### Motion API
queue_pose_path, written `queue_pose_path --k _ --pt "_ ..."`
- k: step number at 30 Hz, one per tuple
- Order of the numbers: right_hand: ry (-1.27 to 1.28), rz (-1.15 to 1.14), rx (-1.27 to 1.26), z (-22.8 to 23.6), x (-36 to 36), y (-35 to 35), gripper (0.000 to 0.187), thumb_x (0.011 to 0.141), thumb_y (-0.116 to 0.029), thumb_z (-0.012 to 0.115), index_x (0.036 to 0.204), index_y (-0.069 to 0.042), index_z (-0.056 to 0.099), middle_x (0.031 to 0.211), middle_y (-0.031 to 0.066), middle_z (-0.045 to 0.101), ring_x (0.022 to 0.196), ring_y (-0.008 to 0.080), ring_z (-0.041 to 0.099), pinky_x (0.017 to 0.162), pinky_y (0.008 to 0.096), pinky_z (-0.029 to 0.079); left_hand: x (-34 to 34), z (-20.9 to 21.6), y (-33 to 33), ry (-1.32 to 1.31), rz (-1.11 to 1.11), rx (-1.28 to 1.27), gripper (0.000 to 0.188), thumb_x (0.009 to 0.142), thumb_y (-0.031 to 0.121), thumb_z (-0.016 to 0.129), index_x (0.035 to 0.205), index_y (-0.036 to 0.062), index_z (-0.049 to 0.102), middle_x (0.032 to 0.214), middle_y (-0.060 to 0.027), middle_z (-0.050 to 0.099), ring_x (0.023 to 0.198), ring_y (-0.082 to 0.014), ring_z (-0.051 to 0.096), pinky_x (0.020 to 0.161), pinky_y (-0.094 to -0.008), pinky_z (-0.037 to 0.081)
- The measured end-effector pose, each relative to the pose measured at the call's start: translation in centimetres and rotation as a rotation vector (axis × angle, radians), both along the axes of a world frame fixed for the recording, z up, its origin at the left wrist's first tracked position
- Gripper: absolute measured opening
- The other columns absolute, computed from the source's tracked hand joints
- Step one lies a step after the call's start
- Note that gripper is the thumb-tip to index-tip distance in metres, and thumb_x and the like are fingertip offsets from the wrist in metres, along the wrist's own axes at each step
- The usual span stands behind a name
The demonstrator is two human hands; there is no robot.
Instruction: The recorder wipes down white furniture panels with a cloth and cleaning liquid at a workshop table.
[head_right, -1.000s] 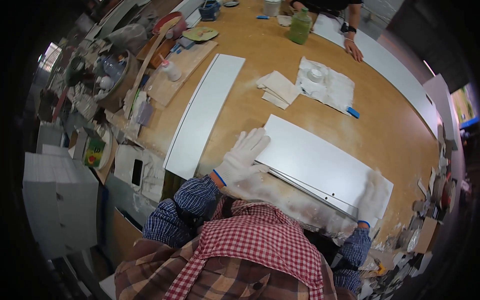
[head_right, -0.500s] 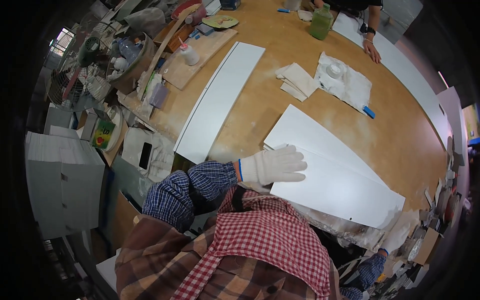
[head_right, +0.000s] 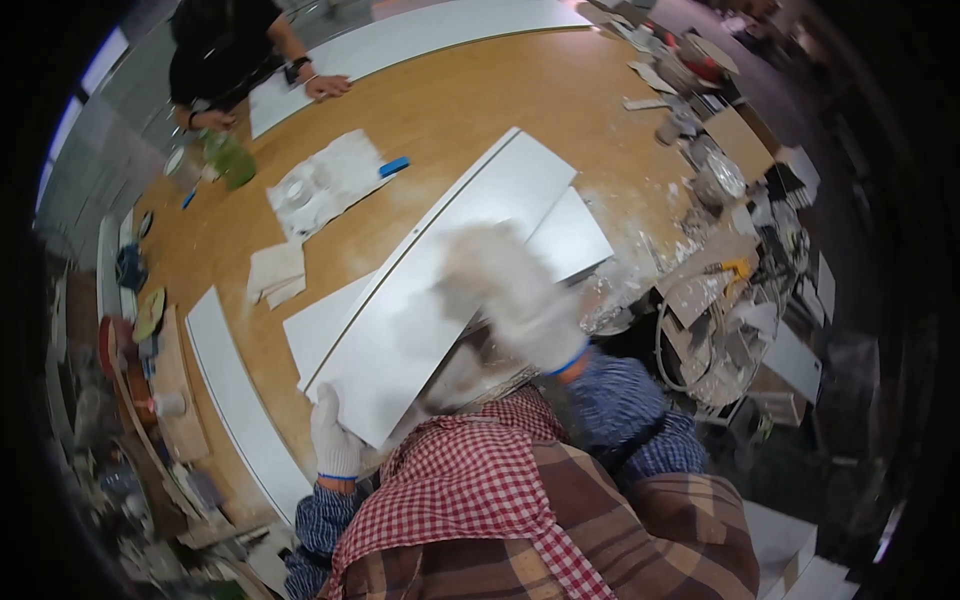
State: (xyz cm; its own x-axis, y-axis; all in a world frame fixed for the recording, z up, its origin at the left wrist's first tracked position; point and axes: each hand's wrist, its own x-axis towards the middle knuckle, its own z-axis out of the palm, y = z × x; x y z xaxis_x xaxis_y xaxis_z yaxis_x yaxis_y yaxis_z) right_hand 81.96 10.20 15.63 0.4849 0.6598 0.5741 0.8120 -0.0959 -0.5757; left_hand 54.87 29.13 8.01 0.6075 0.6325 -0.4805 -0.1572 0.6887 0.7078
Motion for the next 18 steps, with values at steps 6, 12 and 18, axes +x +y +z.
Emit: queue_pose_path --k 6,12,18 --pt "-0.305 0.456 -0.308 -6.4 -6.8 8.7 0.026 0.085 -0.024 0.07 0.11 -0.016 0.068 0.11 0.0051 0.062 0.117 0.0288 0.057 0.116 0.0455 0.037 -2.9 -2.4 0.5 0.063 -0.133 -0.217 0.05 0.111 0.033 0.055 0.143 -0.005 0.049 0.136 -0.02 0.064 0.12 -0.035 0.067 0.105 -0.0492 0.057" --pt "-0.347 0.087 -0.302 -7.6 9.2 6.4 0.037 0.09 -0.032 0.068 0.125 -0.02 0.066 0.123 0.0072 0.061 0.118 0.03 0.055 0.11 0.0483 0.038 -5.6 -4.1 2.4 0.2 -0.142 -0.125 0.039 0.108 0.026 0.061 0.132 -0.0043 0.056 0.123 -0.0141 0.068 0.11 -0.0266 0.072 0.095 -0.0391 0.062" --pt "-0.319 -0.447 -0.397 -8.1 17.6 5.2 0.034 0.096 -0.031 0.062 0.127 -0.018 0.065 0.117 0.0078 0.061 0.113 0.0293 0.054 0.1 0.0466 0.039 -6.0 -3.5 3.2 0.294 -0.178 -0.043 0.037 0.106 0.026 0.064 0.125 -0.0047 0.059 0.115 -0.0119 0.071 0.099 -0.0232 0.075 0.083 -0.0317 0.063"
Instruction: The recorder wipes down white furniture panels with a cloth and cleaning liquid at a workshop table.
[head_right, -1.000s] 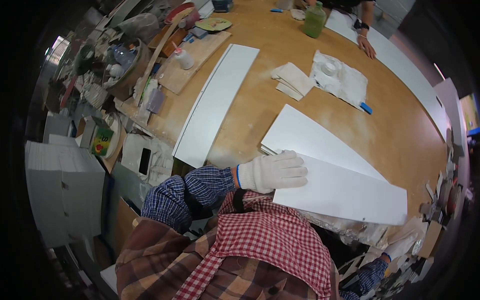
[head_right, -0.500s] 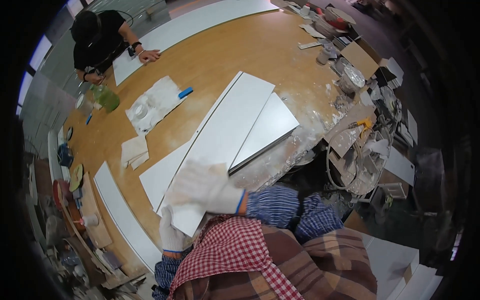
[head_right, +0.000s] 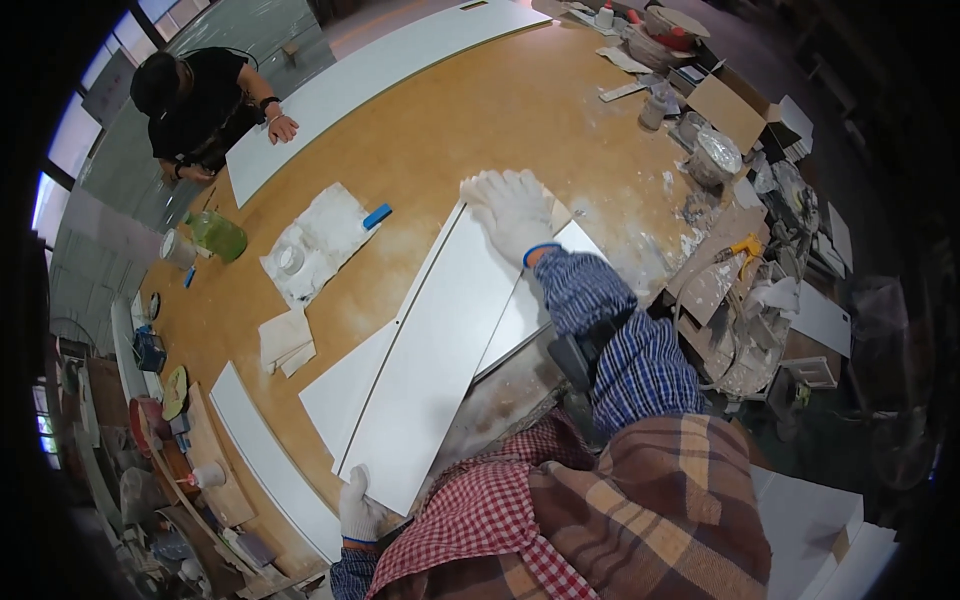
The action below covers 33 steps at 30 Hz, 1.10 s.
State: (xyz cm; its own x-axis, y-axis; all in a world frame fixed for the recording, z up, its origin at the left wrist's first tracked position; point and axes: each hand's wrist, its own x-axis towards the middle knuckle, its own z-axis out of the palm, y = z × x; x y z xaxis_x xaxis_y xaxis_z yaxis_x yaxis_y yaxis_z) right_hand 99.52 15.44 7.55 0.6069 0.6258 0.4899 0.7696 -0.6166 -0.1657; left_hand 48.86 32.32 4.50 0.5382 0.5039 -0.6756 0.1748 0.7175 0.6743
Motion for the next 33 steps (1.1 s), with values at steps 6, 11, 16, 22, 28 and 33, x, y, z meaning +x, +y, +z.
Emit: queue_pose_path --k 6,11,16,22,28,33 --pt "-0.01 0.625 0.0 1.1 -14.9 2.6 0.026 0.095 -0.028 0.062 0.118 -0.016 0.064 0.11 0.0094 0.059 0.112 0.0315 0.057 0.108 0.0492 0.043 1.7 2.4 -0.4 0.007 0.033 0.027 0.041 0.105 0.027 0.066 0.13 -0.0043 0.058 0.111 -0.0121 0.072 0.092 -0.0209 0.075 0.068 -0.0243 0.06" --pt "0.187 0.511 -0.028 2.1 -5.8 0.9 0.018 0.096 -0.028 0.062 0.11 -0.02 0.067 0.108 0.0051 0.062 0.11 0.0291 0.059 0.099 0.045 0.047 -0.3 1.4 1.8 -0.003 -0.094 0.029 0.044 0.104 0.026 0.068 0.134 -0.0038 0.057 0.113 -0.0122 0.072 0.095 -0.0208 0.075 0.071 -0.0242 0.06" --pt "0.019 0.143 -0.062 1.7 -2.2 0.5 0.031 0.096 -0.024 0.06 0.126 -0.019 0.065 0.119 0.0067 0.062 0.113 0.0294 0.056 0.101 0.0472 0.042 -0.5 0.2 2.5 -0.062 -0.156 -0.014 0.046 0.104 0.024 0.068 0.137 -0.0048 0.055 0.117 -0.0125 0.072 0.103 -0.0229 0.074 0.081 -0.0283 0.061" --pt "0.217 0.909 0.096 2.0 -16.8 3.5 0.029 0.092 -0.03 0.065 0.118 -0.017 0.067 0.117 0.0064 0.063 0.121 0.0322 0.055 0.115 0.049 0.04 -1.3 -0.6 1.6 -0.149 -0.117 -0.024 0.048 0.108 0.024 0.062 0.145 -0.0035 0.049 0.135 -0.0161 0.065 0.125 -0.0294 0.066 0.107 -0.0439 0.055" --pt "0.105 0.292 -0.003 1.7 -5.4 0.0 0.036 0.099 -0.026 0.055 0.131 -0.012 0.065 0.125 0.012 0.063 0.121 0.0345 0.055 0.105 0.05 0.039 1.5 1.3 -2.8 -0.122 0.224 -0.165 0.067 0.111 0.053 0.047 0.156 0.004 0.04 0.153 -0.0182 0.053 0.138 -0.0354 0.056 0.117 -0.051 0.048" --pt "0.108 0.578 -0.072 1.9 -15.5 5.5 0.039 0.095 -0.026 0.061 0.131 -0.009 0.062 0.13 0.0127 0.059 0.123 0.0339 0.052 0.118 0.0522 0.032 2.2 2.1 -2.9 -0.155 0.221 -0.237 0.085 0.106 0.072 0.034 0.16 0.0076 0.037 0.159 -0.0168 0.048 0.143 -0.0372 0.051 0.117 -0.0523 0.046"
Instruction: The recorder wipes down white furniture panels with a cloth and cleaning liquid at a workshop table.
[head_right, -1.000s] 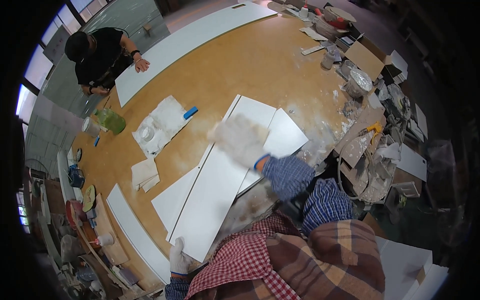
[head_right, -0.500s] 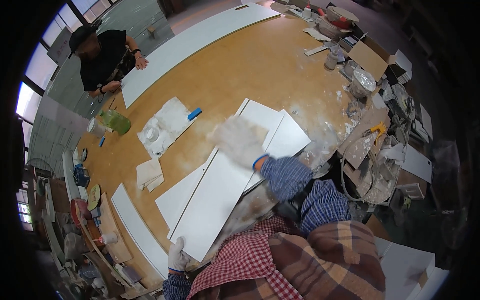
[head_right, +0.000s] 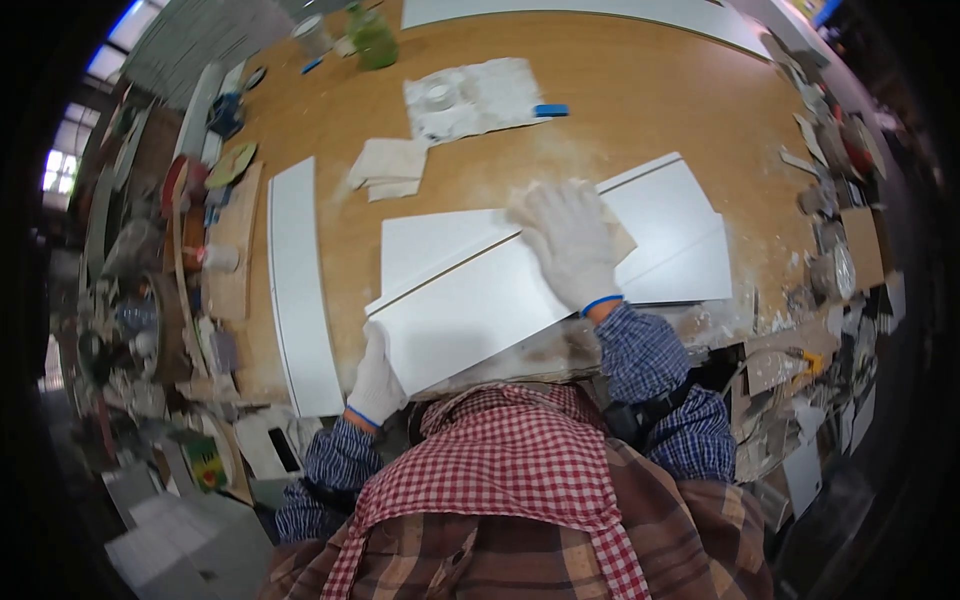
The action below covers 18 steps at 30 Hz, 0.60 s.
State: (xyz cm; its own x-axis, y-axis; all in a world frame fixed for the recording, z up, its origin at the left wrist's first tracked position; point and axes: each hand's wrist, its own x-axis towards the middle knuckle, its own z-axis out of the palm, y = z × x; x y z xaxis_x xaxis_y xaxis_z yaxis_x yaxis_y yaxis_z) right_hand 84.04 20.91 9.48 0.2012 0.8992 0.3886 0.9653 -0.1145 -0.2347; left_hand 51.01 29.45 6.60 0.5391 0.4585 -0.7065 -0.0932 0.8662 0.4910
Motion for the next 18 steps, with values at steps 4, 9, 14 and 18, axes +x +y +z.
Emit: queue_pose_path --k 4,9,14,18 --pt "0.122 0.383 -0.015 0.2 -11.2 4.5 0.043 0.093 -0.029 0.066 0.132 -0.011 0.062 0.128 0.0123 0.06 0.124 0.0343 0.052 0.118 0.0512 0.032 -1.4 -1.2 0.8 -0.212 -0.019 -0.221 0.096 0.099 0.084 0.025 0.16 0.0115 0.038 0.161 -0.0159 0.046 0.144 -0.0369 0.049 0.117 -0.0524 0.045" --pt "0.104 0.762 -0.062 0.8 -17.7 4.8 0.039 0.087 -0.028 0.069 0.12 -0.007 0.063 0.118 0.0085 0.059 0.119 0.0317 0.053 0.118 0.0497 0.036 -1.5 -1.8 -0.2 -0.304 0.181 -0.005 0.105 0.093 0.092 0.026 0.158 0.0101 0.041 0.16 -0.0166 0.047 0.144 -0.0371 0.05 0.118 -0.0515 0.043" --pt "0.307 1.056 -0.13 -1.2 -15.3 -1.3 0.05 0.091 -0.033 0.064 0.136 -0.01 0.062 0.139 0.009 0.06 0.137 0.0321 0.05 0.128 0.0507 0.029 -2.0 -2.4 0.1 -0.428 -0.052 -0.053 0.12 0.089 0.096 0.023 0.162 0.0009 0.034 0.162 -0.0211 0.044 0.145 -0.035 0.047 0.122 -0.0444 0.036" --pt "0.118 0.897 -0.372 2.5 -7.7 -3.8 0.05 0.095 -0.035 0.06 0.141 -0.016 0.061 0.145 0.0101 0.058 0.142 0.0322 0.047 0.129 0.0519 0.027 -2.8 -3.3 0.4 -0.557 -0.051 -0.16 0.122 0.09 0.095 0.022 0.164 -0.0019 0.029 0.161 -0.0222 0.045 0.146 -0.0347 0.046 0.122 -0.0421 0.037"
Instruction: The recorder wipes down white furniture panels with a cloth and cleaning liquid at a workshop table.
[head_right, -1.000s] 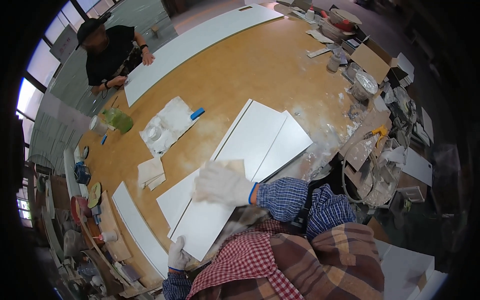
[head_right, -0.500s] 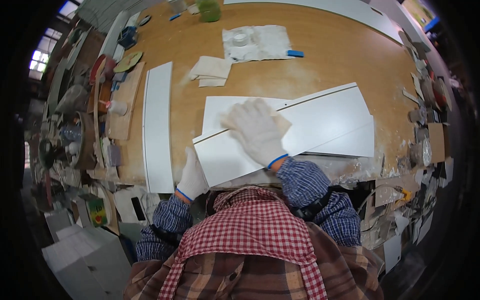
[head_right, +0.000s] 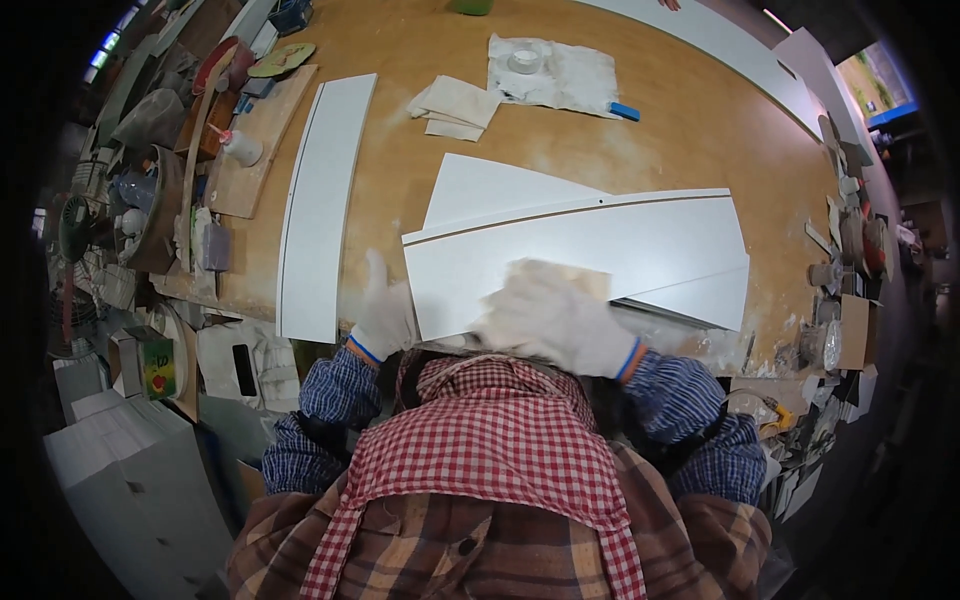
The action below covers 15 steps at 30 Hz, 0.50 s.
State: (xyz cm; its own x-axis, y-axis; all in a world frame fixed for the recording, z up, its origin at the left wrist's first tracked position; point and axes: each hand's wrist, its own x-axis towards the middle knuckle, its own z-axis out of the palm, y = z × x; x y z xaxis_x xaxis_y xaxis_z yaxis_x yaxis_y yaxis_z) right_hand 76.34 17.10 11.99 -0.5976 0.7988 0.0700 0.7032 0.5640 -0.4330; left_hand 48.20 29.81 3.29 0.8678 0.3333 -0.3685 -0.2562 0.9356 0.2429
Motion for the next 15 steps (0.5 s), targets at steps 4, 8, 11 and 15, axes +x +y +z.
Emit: queue_pose_path --k 4,8,11,15 --pt "-0.149 -0.35 0.093 1.0 4.3 -0.6 0.046 0.093 -0.029 0.061 0.136 -0.015 0.065 0.131 0.0119 0.061 0.125 0.0323 0.054 0.117 0.0508 0.036 -0.4 -0.5 0.5 0.092 -0.031 0.079 0.122 0.089 0.096 0.025 0.162 -0.0017 0.032 0.161 -0.0217 0.045 0.145 -0.0363 0.047 0.12 -0.0454 0.039" --pt "0.035 -0.394 0.168 0.1 -0.7 1.8 0.033 0.088 -0.023 0.062 0.118 -0.011 0.068 0.113 0.0114 0.063 0.108 0.0323 0.057 0.105 0.0487 0.042 1.2 -0.8 0.8 0.047 -0.052 -0.012 0.122 0.088 0.096 0.027 0.162 -0.0007 0.034 0.161 -0.0207 0.046 0.145 -0.0378 0.047 0.121 -0.0464 0.039" --pt "0.173 -0.211 0.301 -1.8 -8.9 4.4 0.022 0.085 -0.024 0.064 0.103 -0.011 0.065 0.103 0.0073 0.062 0.105 0.0301 0.057 0.099 0.044 0.046 -0.4 -1.3 0.6 0.068 0.039 -0.23 0.119 0.087 0.096 0.032 0.157 -0.0001 0.041 0.153 -0.0226 0.053 0.136 -0.0389 0.057 0.111 -0.0559 0.05" --pt "0.412 -0.196 0.357 -2.7 -9.7 4.3 0.03 0.077 -0.026 0.074 0.103 -0.015 0.066 0.104 0.0043 0.062 0.106 0.0281 0.057 0.102 0.0444 0.045 -1.5 -1.8 0.7 0.009 -0.015 -0.062 0.1 0.092 0.087 0.045 0.142 0.0008 0.055 0.138 -0.0208 0.063 0.123 -0.0371 0.066 0.097 -0.0497 0.061"
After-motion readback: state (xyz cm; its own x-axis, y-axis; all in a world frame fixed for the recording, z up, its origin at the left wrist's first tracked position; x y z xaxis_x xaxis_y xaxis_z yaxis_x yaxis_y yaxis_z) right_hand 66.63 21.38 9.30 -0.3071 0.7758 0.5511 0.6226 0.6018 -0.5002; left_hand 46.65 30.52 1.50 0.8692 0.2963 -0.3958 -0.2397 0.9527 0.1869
